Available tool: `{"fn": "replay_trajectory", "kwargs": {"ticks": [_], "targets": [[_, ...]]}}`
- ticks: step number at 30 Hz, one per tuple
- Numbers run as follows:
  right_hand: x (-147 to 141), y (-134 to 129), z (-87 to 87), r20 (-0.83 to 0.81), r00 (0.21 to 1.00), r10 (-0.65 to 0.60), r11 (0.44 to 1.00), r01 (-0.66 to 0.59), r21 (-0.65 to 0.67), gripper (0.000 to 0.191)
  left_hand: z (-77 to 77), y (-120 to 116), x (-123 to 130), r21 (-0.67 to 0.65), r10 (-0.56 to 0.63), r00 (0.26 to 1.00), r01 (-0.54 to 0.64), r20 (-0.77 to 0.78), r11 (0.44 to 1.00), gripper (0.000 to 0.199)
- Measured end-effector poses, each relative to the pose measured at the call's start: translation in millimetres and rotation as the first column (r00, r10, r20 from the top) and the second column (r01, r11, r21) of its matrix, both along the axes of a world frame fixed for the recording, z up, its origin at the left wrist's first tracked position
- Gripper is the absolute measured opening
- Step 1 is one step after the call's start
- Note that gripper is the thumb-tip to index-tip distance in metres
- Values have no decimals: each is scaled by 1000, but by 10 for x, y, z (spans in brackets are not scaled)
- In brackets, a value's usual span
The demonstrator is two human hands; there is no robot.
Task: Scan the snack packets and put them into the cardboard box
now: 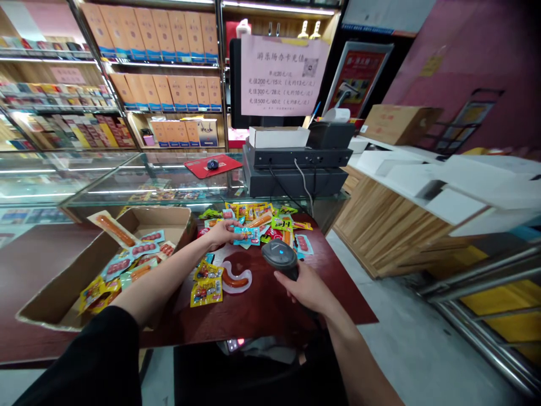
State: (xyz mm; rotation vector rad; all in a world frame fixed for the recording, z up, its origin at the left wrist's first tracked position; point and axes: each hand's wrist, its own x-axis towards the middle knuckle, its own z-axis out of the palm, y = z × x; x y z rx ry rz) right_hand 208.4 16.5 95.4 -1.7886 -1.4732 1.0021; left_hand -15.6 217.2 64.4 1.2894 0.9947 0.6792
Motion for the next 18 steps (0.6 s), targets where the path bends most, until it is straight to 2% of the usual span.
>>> {"fn": "replay_trajectory", "kwargs": {"ticks": [5, 11, 18], "targets": [[-17, 2, 64, 14, 1000, 1, 1000, -2, 12, 18, 5, -6, -2, -1, -18, 999, 18, -41, 1000, 62], [2, 7, 16, -1, 1000, 3, 1000, -3, 15, 16, -8, -20, 8, 50, -48, 997, 51, -59, 997, 50], [22, -17, -19, -20, 1000, -16, 999, 17, 31, 20, -3, -24, 1, 5, -55, 998, 56, -23, 998, 58]]}}
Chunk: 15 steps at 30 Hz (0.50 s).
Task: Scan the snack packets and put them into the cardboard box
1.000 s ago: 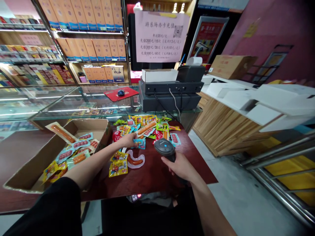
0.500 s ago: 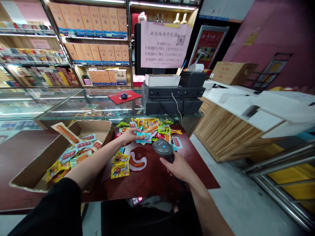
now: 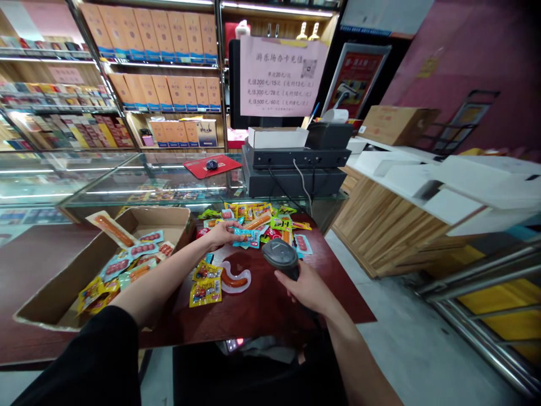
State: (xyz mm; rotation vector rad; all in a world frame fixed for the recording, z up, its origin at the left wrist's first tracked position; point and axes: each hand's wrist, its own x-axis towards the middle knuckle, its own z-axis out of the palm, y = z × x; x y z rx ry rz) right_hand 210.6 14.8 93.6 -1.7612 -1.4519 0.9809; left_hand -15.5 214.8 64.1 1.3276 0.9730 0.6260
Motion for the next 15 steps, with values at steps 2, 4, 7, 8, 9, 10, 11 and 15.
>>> {"fn": "replay_trajectory", "kwargs": {"ticks": [2, 4, 7, 8, 9, 10, 11, 15], "targets": [[10, -18, 5, -7, 1000, 1, 1000, -1, -4, 20, 14, 2, 8, -9, 8, 1000, -8, -1, 1000, 59], [25, -30, 9, -9, 1000, 9, 1000, -10, -6, 21, 50, 9, 18, -3, 34, 999, -34, -11, 999, 59], [45, -15, 22, -3, 999, 36, 999, -36, -7, 21, 171, 24, -19, 28, 98, 995, -97, -15, 995, 58], [46, 2, 31, -2, 999, 45, 999, -45, -4, 21, 231, 26, -65, 43, 121, 993, -120, -11, 992, 58], [42, 24, 43, -2, 998, 56, 998, -56, -1, 21, 299, 23, -134, 59, 140, 990, -139, -6, 988, 58], [32, 52, 58, -1, 998, 66, 998, -66, -1, 21, 373, 15, -230, 72, 158, 987, -158, 1, 985, 58], [17, 84, 76, 2, 997, 75, 997, -75, -6, 21, 451, 0, -354, 80, 176, 984, -176, 6, 981, 59], [-105, 232, 153, 17, 990, 143, 989, -142, -30, 20, 746, -152, -1085, 111, 329, 944, -327, -1, 939, 63]]}}
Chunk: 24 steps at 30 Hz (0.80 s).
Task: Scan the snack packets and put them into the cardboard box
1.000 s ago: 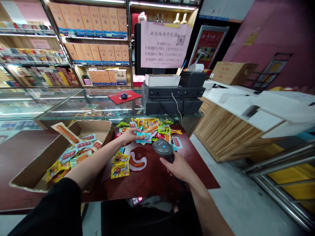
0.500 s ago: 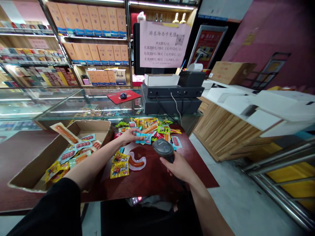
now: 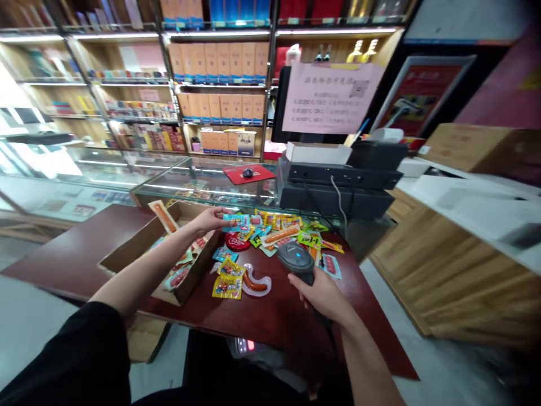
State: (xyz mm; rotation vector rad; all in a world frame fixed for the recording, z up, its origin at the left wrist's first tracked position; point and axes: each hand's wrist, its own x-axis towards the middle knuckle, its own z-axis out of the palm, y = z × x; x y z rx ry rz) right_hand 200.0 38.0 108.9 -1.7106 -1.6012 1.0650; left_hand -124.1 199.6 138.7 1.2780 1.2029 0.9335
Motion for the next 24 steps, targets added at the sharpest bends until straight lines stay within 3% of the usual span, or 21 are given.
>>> {"fn": "replay_trajectory", "kwargs": {"ticks": [6, 8, 11, 14, 17, 20, 24], "targets": [[-258, 174, 18, -3, 988, 156, 987, -155, 33, 21, 328, -538, -1178, 54, 343, 937, -340, -62, 939, 61], [-325, 206, -2, -24, 981, 191, 981, -191, 19, 23, 408, -739, -1400, 47, 372, 927, -370, -52, 928, 59], [-385, 229, -20, -51, 974, 222, 975, -222, 2, 26, 444, -918, -1538, 26, 384, 921, -383, -58, 923, 58], [-381, 218, -10, -63, 973, 222, 975, -222, 5, 27, 347, -877, -1492, 12, 373, 926, -374, -61, 928, 57], [-302, 176, 8, -55, 980, 191, 981, -190, 30, 25, 191, -674, -1276, 13, 318, 946, -318, -67, 948, 58], [-150, 100, 10, -49, 991, 122, 991, -120, 57, 24, 74, -434, -882, -1, 208, 974, -209, -84, 978, 57], [130, -54, -15, -50, 999, -14, 1000, 15, 27, 24, -37, -170, -172, -53, 11, 997, -15, -80, 998, 56]]}}
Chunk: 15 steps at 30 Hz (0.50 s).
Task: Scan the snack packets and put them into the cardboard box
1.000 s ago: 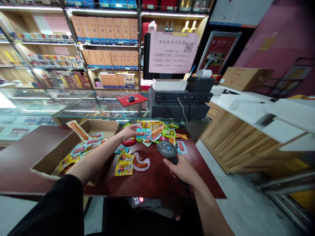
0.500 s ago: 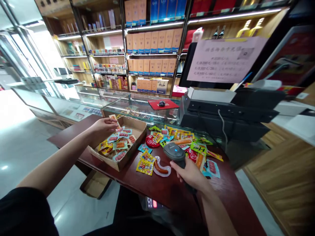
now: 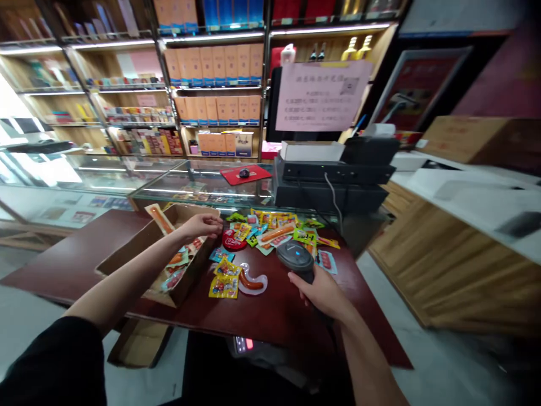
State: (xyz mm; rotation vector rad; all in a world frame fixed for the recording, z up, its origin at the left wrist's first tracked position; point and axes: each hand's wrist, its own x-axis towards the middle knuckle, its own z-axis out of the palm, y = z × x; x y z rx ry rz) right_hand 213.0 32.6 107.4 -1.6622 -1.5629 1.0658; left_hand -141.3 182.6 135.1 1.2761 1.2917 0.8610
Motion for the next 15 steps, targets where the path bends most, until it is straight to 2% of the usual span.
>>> {"fn": "replay_trajectory", "kwargs": {"ticks": [6, 11, 13, 15], "targets": [[441, -252, -63, 2, 992, -122, 992, 122, 18, 24, -235, 223, 1106, -3, -287, 958, 287, 16, 958, 47], [699, -416, -118, 3, 977, -213, 976, 213, 39, 34, -463, 326, 1829, -19, -434, 901, 434, -19, 901, 34], [765, -465, -135, 4, 973, -229, 973, 229, 43, 35, -562, 377, 2051, 26, -465, 881, 469, -88, 883, 27], [811, -505, -144, -5, 968, -251, 967, 251, 38, 34, -645, 427, 2240, 129, -458, 856, 496, -238, 859, 23]]}}
